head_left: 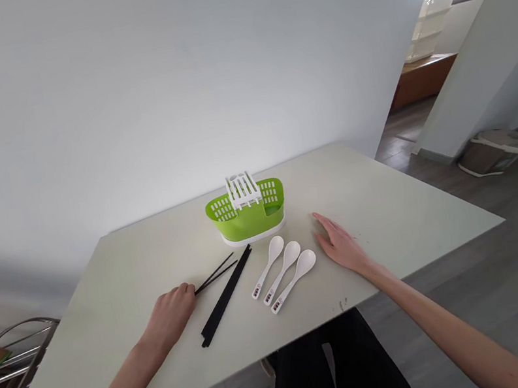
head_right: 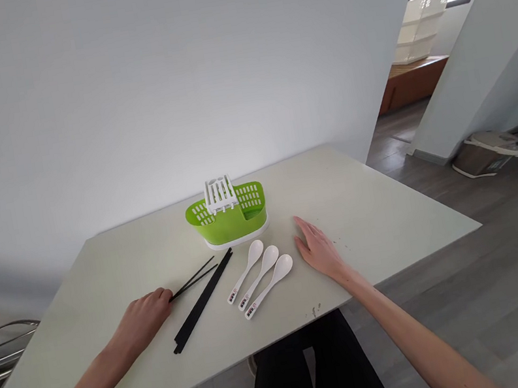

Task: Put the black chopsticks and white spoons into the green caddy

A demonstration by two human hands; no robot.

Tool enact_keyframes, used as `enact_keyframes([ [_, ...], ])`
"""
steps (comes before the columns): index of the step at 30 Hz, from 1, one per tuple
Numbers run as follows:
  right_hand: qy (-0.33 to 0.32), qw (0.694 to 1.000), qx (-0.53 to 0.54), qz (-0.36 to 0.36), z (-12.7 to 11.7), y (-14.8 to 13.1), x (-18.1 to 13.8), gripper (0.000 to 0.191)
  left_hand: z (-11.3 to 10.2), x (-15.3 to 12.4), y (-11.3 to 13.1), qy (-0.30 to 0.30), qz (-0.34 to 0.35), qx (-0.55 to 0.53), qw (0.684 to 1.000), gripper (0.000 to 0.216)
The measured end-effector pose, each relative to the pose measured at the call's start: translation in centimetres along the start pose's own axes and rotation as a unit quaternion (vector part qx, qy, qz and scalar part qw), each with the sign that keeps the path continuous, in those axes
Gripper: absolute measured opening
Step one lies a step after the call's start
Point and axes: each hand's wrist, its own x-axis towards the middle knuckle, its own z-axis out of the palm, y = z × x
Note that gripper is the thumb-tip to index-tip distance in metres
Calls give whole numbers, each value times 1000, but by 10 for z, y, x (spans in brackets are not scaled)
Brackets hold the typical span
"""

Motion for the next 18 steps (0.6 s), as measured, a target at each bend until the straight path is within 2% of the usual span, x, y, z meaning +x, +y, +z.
enact_keyframes([
  [3, 9, 1000, 24, -1, -1, 1, 1, 57, -8, -2, -12, 30, -28, -47, 998, 26],
  [5, 28, 998, 52, -3, -6, -4, 1, 54, -19, -5, -16, 77, -38, -106, 991, 34],
  [7, 59, 995, 82, -14, -12, -21, 1, 47, -35, -9, -13, 140, -47, -206, 967, 40],
  [9, 70, 990, 119, -35, -18, -51, 0, 41, -52, -10, 0, 185, -69, -331, 923, 45],
  [10, 49, 986, 147, -55, -21, -70, 0, 38, -60, -10, 9, 194, -82, -395, 894, 47],
  [11, 1, 981, 180, -77, -22, -90, -1, 36, -67, -8, 21, 193, -92, -456, 864, 50],
  [13, -132, 957, 240, -91, -21, -132, -3, 36, -77, -3, 47, 182, -92, -560, 803, 53],
  [16, -293, 891, 343, -44, -11, -178, -7, 40, -81, 5, 84, 177, -64, -661, 726, 52],
  [18, -327, 858, 395, -17, -2, -192, -9, 37, -79, 8, 100, 175, -52, -697, 693, 49],
])
